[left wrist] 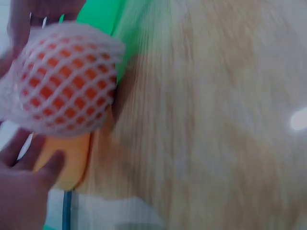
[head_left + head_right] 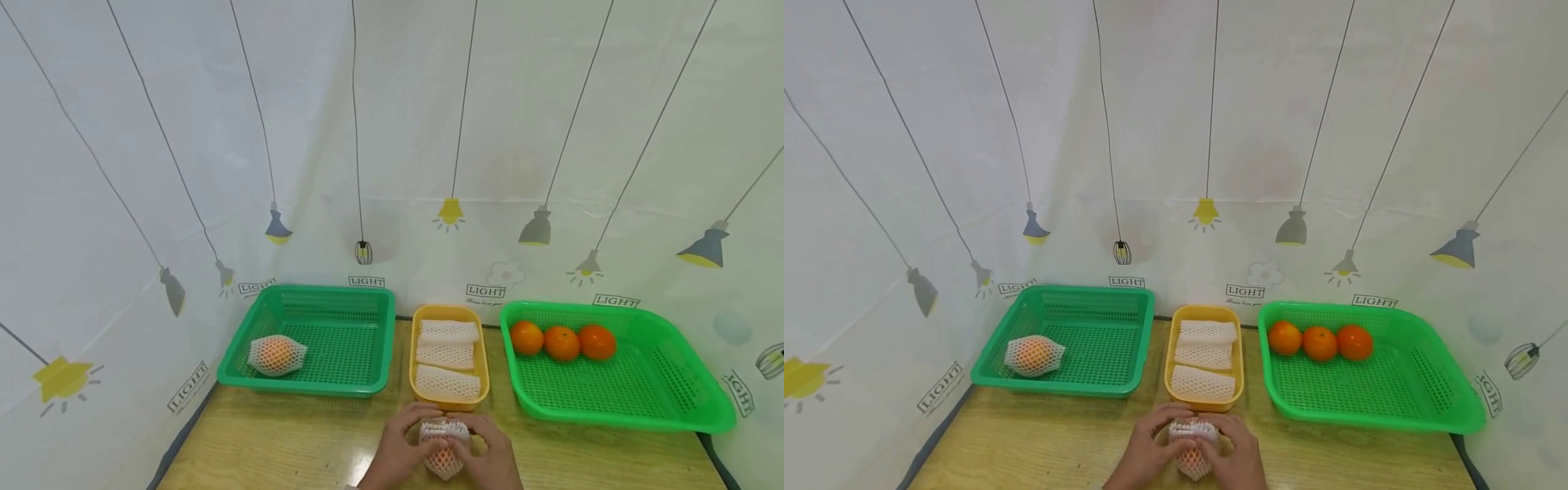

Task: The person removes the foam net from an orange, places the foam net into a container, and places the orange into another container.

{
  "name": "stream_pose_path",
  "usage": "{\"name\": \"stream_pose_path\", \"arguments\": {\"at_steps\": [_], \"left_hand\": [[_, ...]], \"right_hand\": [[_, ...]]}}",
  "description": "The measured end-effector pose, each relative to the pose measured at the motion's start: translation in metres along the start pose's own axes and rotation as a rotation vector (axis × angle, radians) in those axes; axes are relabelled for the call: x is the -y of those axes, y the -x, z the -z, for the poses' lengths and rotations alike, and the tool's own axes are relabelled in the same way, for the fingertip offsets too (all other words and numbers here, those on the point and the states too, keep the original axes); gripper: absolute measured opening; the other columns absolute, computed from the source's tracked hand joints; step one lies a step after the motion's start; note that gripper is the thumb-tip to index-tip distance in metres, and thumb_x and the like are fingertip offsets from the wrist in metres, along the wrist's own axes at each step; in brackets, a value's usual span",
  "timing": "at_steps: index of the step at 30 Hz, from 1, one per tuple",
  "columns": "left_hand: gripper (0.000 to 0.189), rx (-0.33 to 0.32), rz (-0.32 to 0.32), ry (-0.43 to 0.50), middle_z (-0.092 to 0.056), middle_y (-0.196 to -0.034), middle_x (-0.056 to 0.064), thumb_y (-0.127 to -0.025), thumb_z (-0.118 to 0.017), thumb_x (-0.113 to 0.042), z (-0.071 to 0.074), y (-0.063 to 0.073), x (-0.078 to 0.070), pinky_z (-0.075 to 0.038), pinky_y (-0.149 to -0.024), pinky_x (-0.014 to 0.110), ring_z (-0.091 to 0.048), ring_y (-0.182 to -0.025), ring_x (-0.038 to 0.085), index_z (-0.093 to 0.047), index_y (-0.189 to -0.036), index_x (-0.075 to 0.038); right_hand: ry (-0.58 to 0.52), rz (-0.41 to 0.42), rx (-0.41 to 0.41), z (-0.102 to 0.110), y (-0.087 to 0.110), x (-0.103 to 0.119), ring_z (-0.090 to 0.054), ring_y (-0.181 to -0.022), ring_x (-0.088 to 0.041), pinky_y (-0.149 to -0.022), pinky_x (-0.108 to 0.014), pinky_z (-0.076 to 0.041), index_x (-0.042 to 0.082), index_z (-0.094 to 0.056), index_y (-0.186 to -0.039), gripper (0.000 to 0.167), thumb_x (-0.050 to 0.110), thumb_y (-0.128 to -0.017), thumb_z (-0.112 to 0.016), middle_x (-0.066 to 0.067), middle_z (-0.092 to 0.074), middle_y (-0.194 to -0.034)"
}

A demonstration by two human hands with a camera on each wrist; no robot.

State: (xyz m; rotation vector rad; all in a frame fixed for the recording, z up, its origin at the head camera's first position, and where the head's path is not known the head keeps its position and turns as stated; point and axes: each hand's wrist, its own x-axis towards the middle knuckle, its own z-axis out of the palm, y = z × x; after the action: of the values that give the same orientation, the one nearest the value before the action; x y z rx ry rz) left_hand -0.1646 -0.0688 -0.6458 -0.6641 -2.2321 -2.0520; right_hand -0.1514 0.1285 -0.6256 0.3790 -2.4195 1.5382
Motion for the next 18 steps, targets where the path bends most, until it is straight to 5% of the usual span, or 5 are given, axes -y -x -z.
{"name": "stream_pose_path", "arguments": {"at_steps": [7, 11, 18], "left_hand": [[0.052, 0.125, 0.013, 0.147, -0.062, -0.138, 0.019, -0.089, -0.079, -0.011, 0.0048, 0.0052, 0.003, -0.053, -0.104, 0.027, -0.062, -0.129, 0.022, -0.062, -0.137, -0.004], [0.047, 0.087, 0.057, 0.097, -0.066, -0.136, 0.016, -0.087, -0.08, -0.014, 0.0042, 0.0058, 0.0017, -0.053, -0.104, 0.025, -0.063, -0.127, 0.02, -0.068, -0.132, -0.006], [0.034, -0.02, 0.149, 0.003, -0.073, -0.126, 0.007, -0.086, -0.081, -0.024, 0.0027, 0.0041, -0.007, -0.053, -0.1, 0.023, -0.069, -0.117, 0.017, -0.078, -0.118, -0.011]], "right_hand": [[-0.054, -0.08, 0.16, 0.0044, 0.0041, -0.0062, -0.059, -0.125, -0.004, -0.098, -0.029, -0.053, 0.031, -0.071, -0.125, 0.041, 0.03, -0.086, -0.084, 0.007, -0.067, -0.138], [-0.077, -0.118, 0.185, 0.0057, 0.0043, -0.007, -0.06, -0.125, -0.006, -0.102, -0.028, -0.051, 0.032, -0.073, -0.123, 0.038, 0.031, -0.086, -0.083, 0.012, -0.068, -0.135], [-0.126, -0.151, 0.118, 0.0034, 0.0017, -0.0017, -0.067, -0.108, -0.005, -0.091, -0.025, -0.055, 0.031, -0.081, -0.107, 0.027, 0.028, -0.081, -0.086, 0.015, -0.076, -0.115]]}}
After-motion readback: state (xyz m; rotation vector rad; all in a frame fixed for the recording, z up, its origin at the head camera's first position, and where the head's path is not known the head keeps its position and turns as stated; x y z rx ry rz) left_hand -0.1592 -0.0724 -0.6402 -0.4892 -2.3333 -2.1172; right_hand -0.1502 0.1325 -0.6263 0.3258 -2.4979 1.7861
